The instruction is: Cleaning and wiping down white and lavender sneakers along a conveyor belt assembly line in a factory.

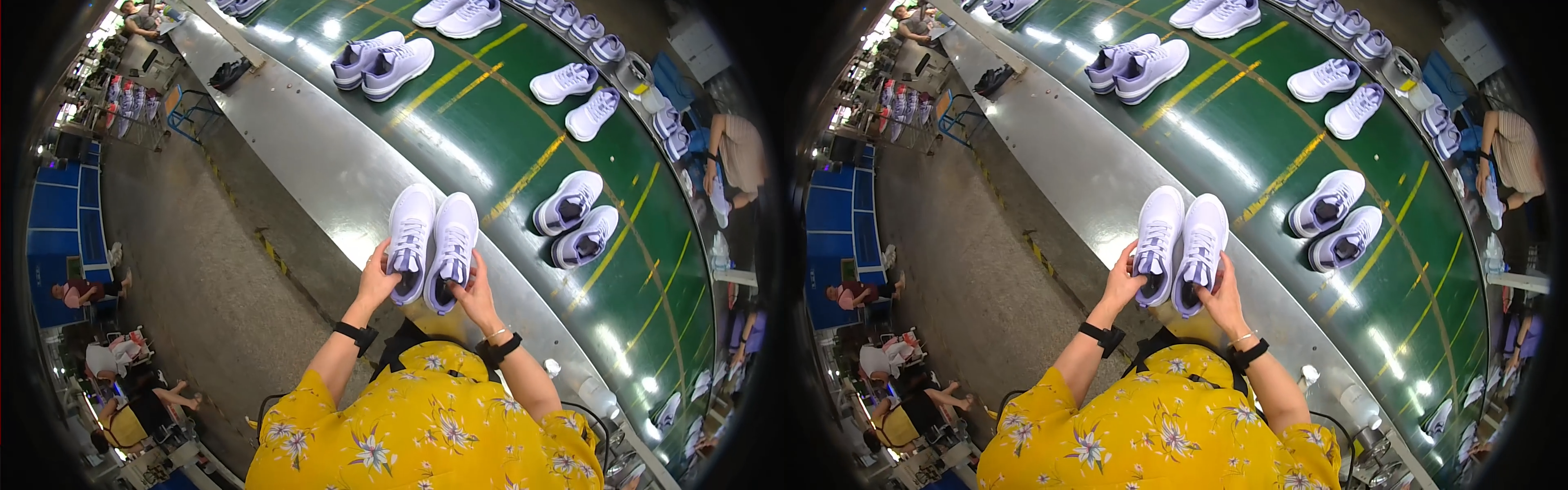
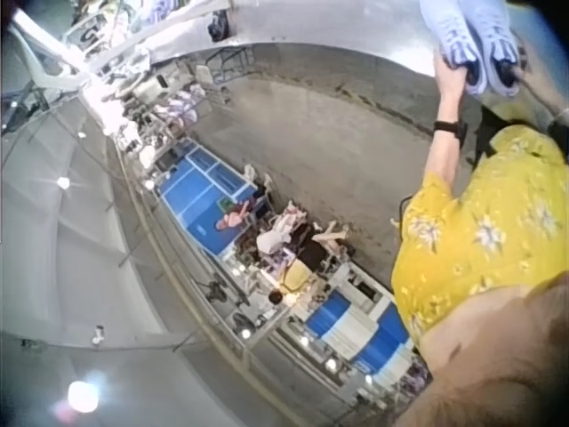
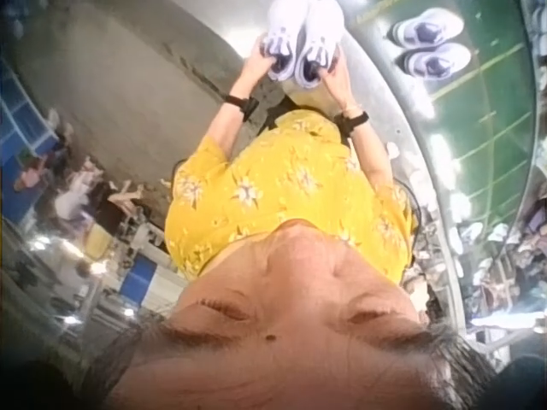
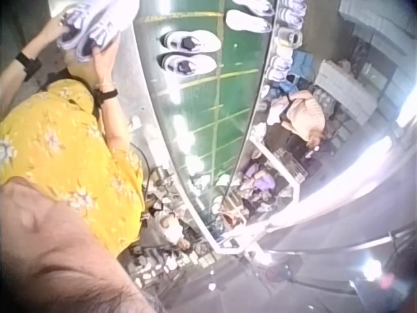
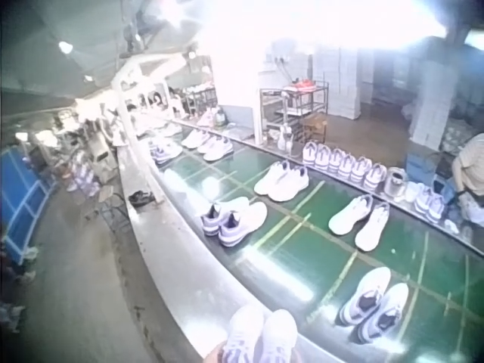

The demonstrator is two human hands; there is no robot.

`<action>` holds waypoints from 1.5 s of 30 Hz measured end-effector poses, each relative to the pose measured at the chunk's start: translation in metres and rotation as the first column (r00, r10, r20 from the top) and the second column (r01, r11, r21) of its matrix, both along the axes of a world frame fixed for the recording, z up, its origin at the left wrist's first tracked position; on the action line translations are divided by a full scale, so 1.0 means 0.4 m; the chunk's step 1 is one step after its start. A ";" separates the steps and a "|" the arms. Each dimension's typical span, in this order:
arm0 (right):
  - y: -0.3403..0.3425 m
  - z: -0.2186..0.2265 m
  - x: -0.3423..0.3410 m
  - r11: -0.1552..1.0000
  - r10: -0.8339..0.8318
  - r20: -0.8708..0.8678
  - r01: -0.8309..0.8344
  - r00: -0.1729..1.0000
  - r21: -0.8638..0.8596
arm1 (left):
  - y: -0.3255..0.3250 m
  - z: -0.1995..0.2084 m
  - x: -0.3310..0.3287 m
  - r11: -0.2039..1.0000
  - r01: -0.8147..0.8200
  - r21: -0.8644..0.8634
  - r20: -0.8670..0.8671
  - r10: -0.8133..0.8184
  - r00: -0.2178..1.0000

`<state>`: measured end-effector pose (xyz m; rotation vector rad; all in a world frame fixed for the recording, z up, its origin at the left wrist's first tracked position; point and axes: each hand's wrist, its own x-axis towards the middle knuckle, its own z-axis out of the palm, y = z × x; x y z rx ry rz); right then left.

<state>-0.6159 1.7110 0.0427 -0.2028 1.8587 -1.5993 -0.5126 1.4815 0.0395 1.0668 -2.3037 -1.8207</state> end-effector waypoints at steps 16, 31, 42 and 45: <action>0.221 0.020 0.011 0.865 -0.145 0.630 0.407 0.763 -0.294 | 0.096 0.045 0.058 0.203 0.127 0.971 -0.179 0.262 0.948; 0.250 0.140 0.013 0.730 -0.010 0.639 0.442 0.769 -0.521 | 0.125 0.142 -0.006 0.311 0.135 0.941 -0.225 0.276 0.934; 0.270 0.128 0.009 0.760 0.033 0.598 0.369 0.801 -0.535 | 0.045 0.172 -0.027 0.919 0.160 -0.360 -0.034 -0.185 0.982; 0.255 0.190 -0.001 0.837 0.004 0.547 0.296 0.837 -0.460 | 0.057 0.277 -0.045 0.857 0.167 -0.488 -0.197 -0.295 0.935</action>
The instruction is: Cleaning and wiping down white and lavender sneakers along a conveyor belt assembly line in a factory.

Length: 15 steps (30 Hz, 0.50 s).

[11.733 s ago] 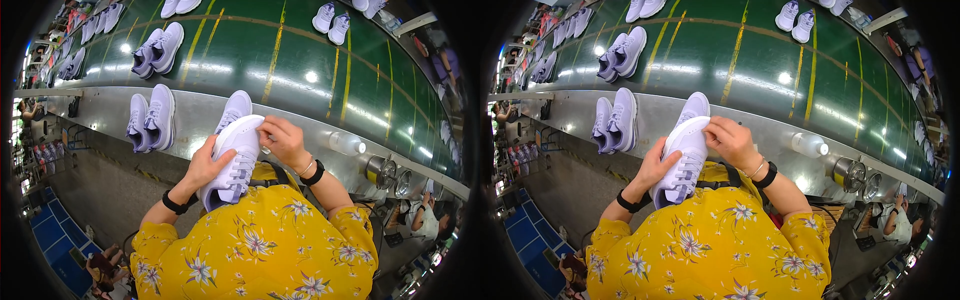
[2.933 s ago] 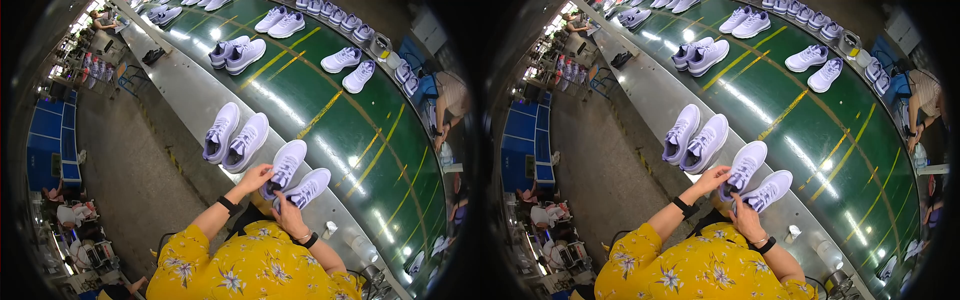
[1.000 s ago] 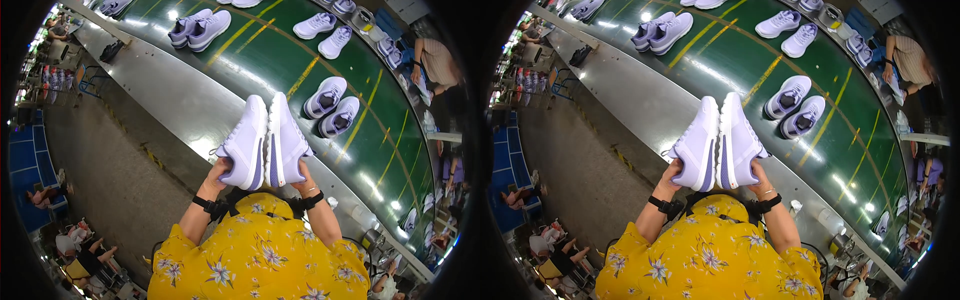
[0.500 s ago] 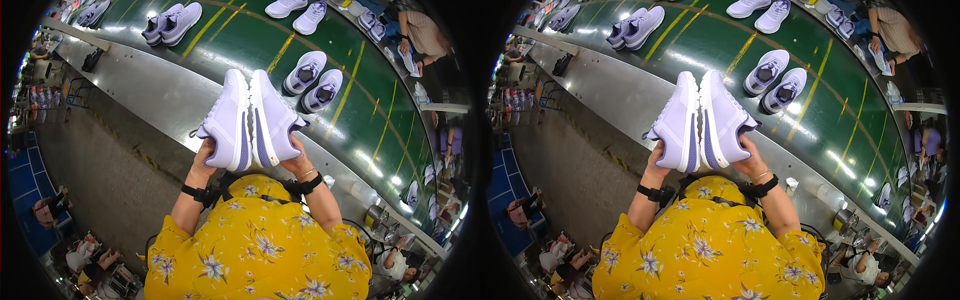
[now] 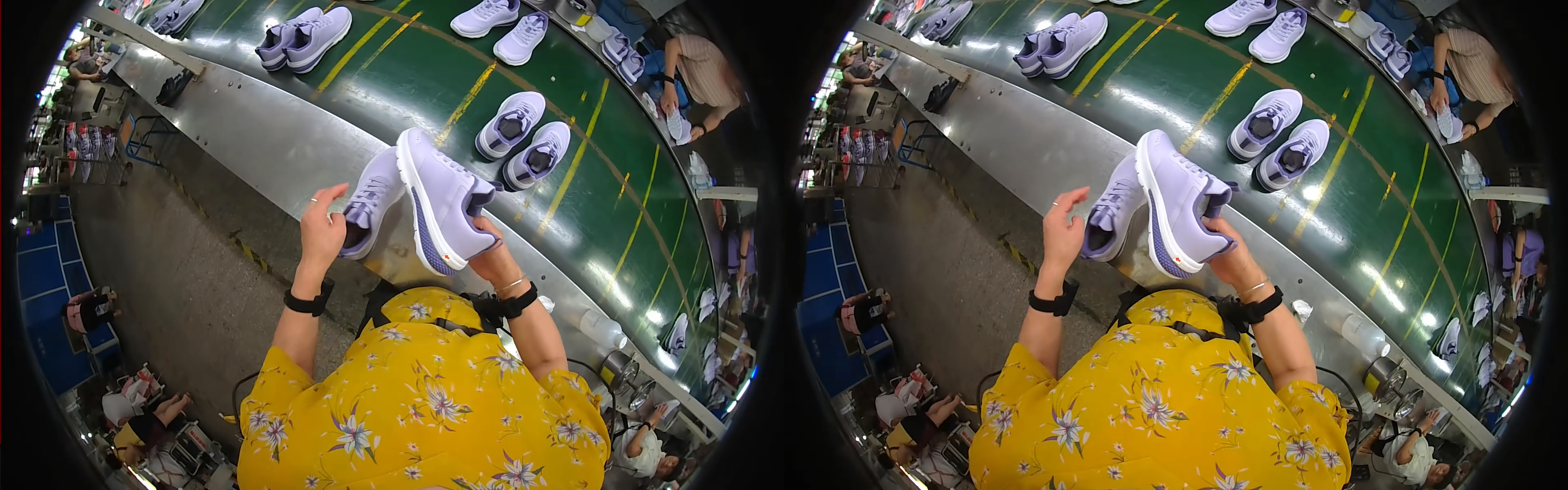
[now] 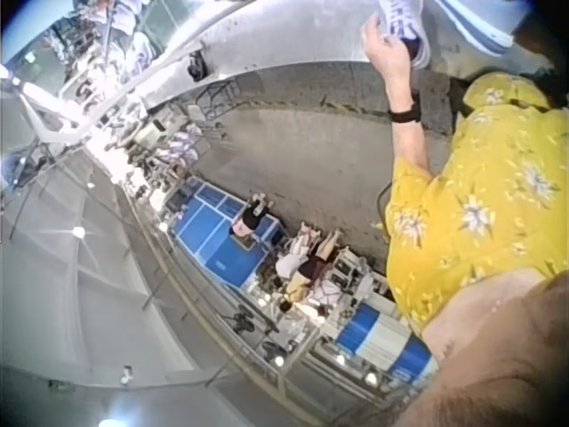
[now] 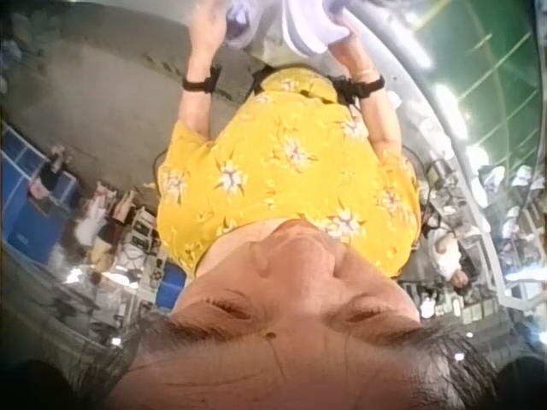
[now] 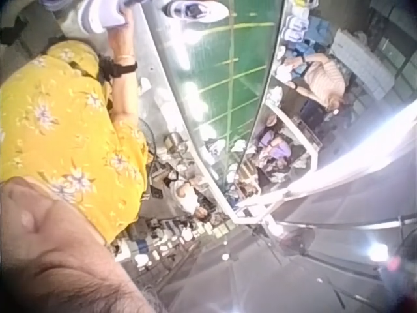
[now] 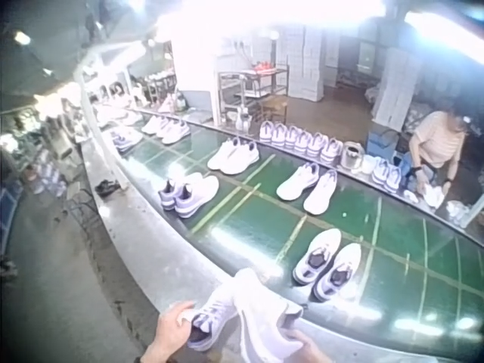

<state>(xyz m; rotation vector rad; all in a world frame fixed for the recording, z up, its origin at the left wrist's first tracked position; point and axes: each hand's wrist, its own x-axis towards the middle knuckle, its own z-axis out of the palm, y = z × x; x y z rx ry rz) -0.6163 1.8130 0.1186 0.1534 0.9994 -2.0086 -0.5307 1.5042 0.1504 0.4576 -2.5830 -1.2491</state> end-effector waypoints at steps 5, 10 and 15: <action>-0.031 0.110 -0.065 0.978 0.187 -0.023 -0.184 0.982 0.097 | 0.118 0.297 -0.064 0.803 0.419 -0.423 -0.125 -0.510 0.851; 0.004 0.128 -0.098 0.839 0.520 -0.307 -0.409 0.797 0.359 | 0.215 0.332 -0.079 0.580 0.652 -0.488 -0.019 -0.754 0.657; 0.017 0.211 -0.090 0.876 0.452 -0.214 -0.385 0.866 0.292 | 0.214 0.338 -0.062 0.438 0.749 -0.497 0.051 -0.847 0.530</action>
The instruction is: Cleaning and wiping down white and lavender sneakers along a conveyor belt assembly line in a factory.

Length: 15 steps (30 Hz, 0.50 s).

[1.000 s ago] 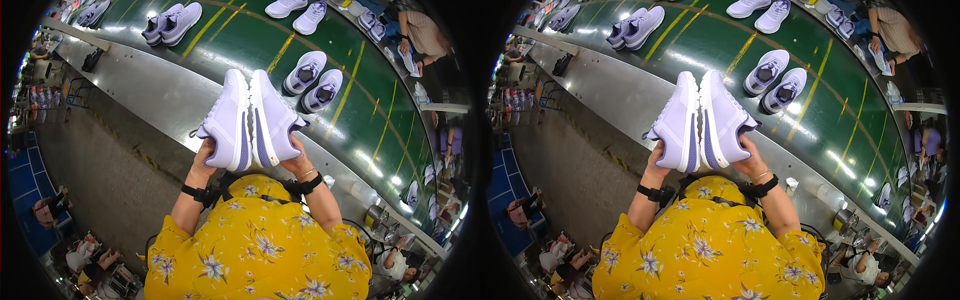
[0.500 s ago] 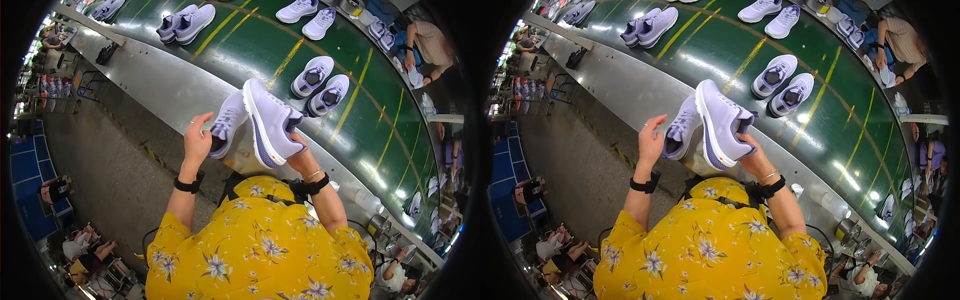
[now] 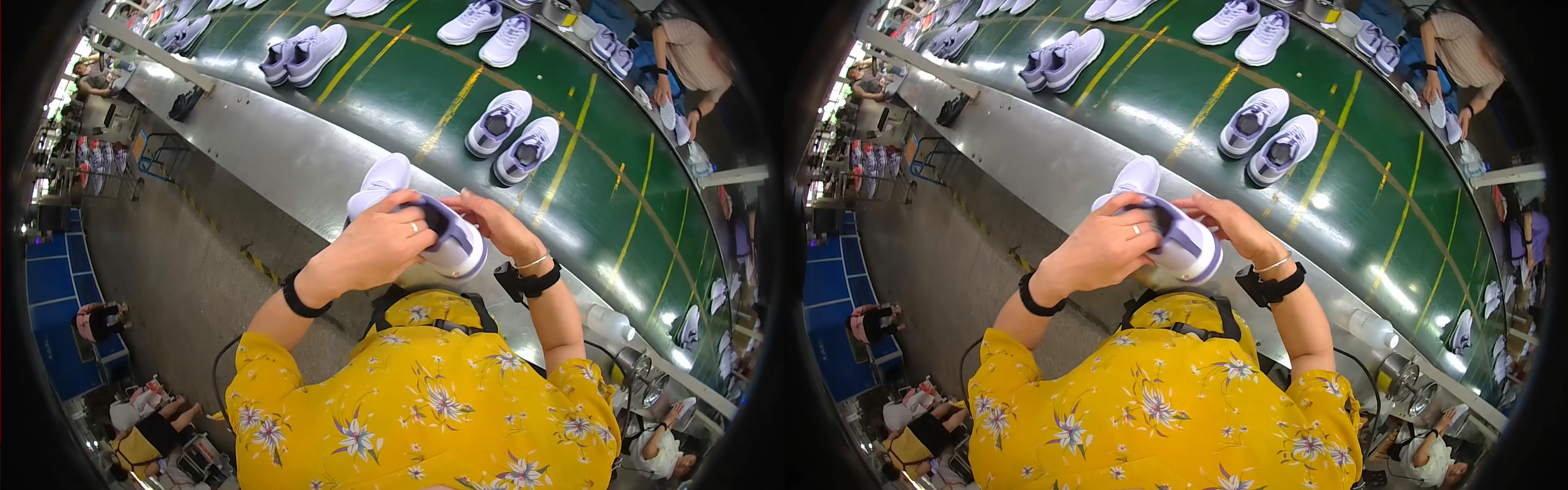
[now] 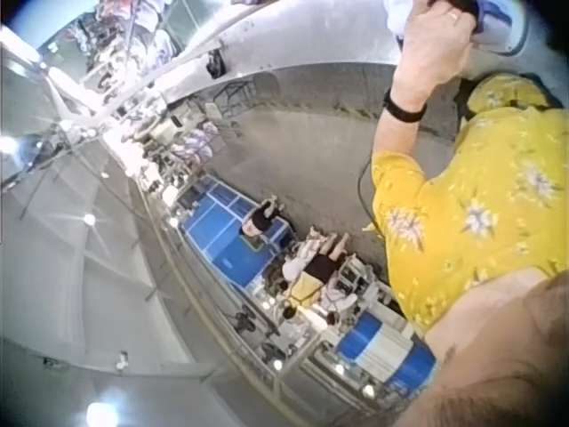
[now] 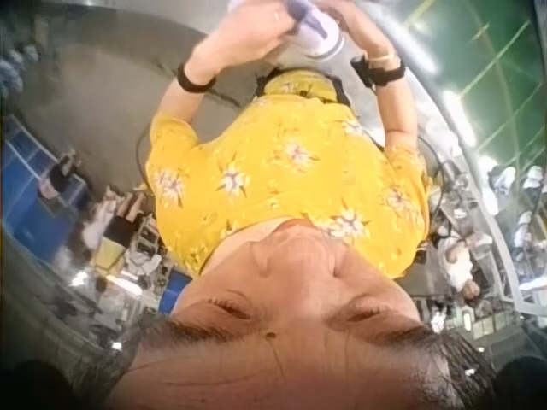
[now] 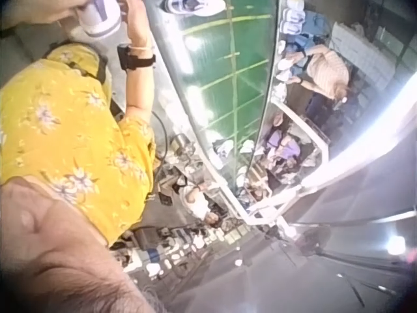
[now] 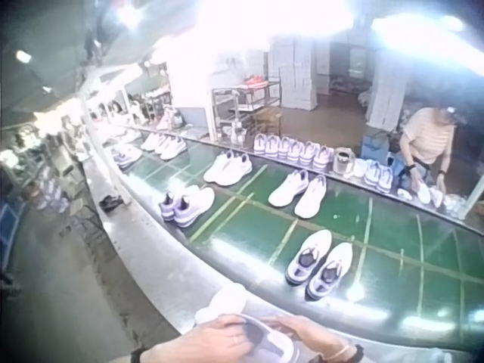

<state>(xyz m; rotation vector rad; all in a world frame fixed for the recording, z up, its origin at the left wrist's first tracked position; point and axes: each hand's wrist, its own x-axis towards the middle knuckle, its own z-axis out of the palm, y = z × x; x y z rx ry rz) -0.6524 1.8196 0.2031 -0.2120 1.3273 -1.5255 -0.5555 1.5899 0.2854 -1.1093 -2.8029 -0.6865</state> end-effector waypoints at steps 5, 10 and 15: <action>0.058 0.024 0.044 0.915 -0.403 -0.236 0.385 0.884 -0.121 | 0.022 0.044 0.044 0.893 -0.387 0.231 -0.034 0.405 0.914; 0.044 0.114 0.117 0.810 -0.528 -0.750 0.502 0.399 -0.304 | 0.063 0.042 0.080 0.596 -0.699 0.396 0.462 0.528 0.712; 0.046 0.182 0.130 0.840 -0.382 -0.924 0.418 0.003 -0.346 | 0.099 0.025 0.085 0.507 -0.750 0.425 0.621 0.440 0.649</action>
